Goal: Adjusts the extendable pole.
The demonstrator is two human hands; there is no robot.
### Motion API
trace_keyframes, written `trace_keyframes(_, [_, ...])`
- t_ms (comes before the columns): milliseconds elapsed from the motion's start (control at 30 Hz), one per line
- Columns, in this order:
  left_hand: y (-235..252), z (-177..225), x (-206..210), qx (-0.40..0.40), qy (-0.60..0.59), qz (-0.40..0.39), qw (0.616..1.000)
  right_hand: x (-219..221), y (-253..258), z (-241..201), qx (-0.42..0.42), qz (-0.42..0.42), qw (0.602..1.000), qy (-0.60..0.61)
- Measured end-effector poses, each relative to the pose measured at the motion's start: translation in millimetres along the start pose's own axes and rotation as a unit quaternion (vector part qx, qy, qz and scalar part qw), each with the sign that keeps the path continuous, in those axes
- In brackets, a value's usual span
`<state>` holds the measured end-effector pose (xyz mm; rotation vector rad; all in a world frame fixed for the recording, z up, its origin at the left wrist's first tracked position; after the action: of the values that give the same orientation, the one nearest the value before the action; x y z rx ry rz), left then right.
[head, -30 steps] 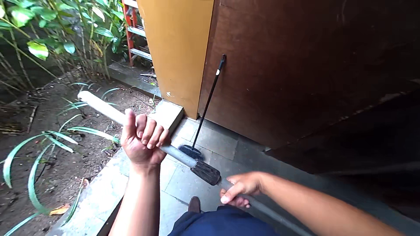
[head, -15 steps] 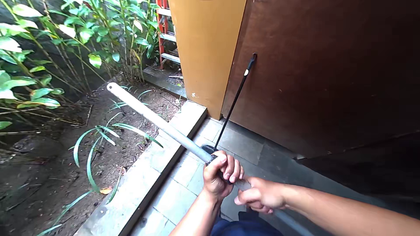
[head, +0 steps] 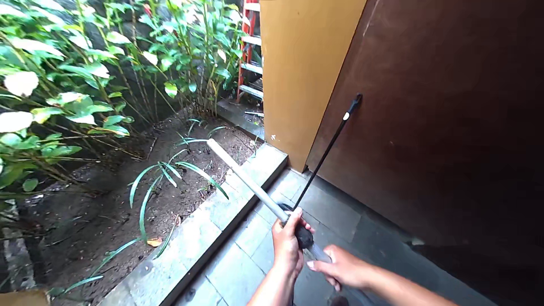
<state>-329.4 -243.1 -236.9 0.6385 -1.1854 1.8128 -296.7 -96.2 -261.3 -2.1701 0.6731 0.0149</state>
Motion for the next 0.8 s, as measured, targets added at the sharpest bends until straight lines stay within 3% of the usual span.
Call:
trace_keyframes(100, [-4, 4, -12, 0.044, 0.021, 0.123, 0.991, 13, -2, 25, 0.029, 0.041, 0.998, -0.029])
trace_keyframes(233, [5, -3, -9, 0.01, 0.017, 0.105, 0.994, 24, 9, 52, 0.084, 0.078, 0.993, 0.025])
trace_keyframes(300, [6, -7, -6, -0.029, -0.018, 0.03, 0.999, 22, 8, 57, 0.078, 0.077, 0.994, 0.004])
trace_keyframes(367, [4, -10, 3, -0.063, -0.066, -0.1, 0.991, 18, -1, 54, 0.057, 0.076, 0.995, -0.019])
trace_keyframes(567, [-2, -6, 31, -0.119, -0.141, -0.428, 0.885, 13, -24, 34, 0.025, 0.03, 0.999, 0.008])
trace_keyframes(700, [-5, -10, 32, -0.143, -0.155, -0.473, 0.856, 23, -32, 27, -0.008, -0.141, 0.984, 0.112])
trace_keyframes(767, [-4, -14, 29, -0.134, -0.155, -0.434, 0.877, 26, -32, 34, 0.005, -0.184, 0.974, 0.133])
trace_keyframes(800, [-1, -15, 26, -0.116, -0.144, -0.385, 0.904, 23, -29, 36, 0.023, -0.151, 0.981, 0.121])
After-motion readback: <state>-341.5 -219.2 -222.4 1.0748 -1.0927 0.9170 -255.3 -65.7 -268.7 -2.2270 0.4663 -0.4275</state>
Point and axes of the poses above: each hand's wrist, its own y-axis towards the middle knuckle, its own x-axis out of the palm, z = x × y, the point moved 7 cm from there along y, towards the middle knuckle, and after that the axes turned 12 degrees about -y, right-handed, at the moved point
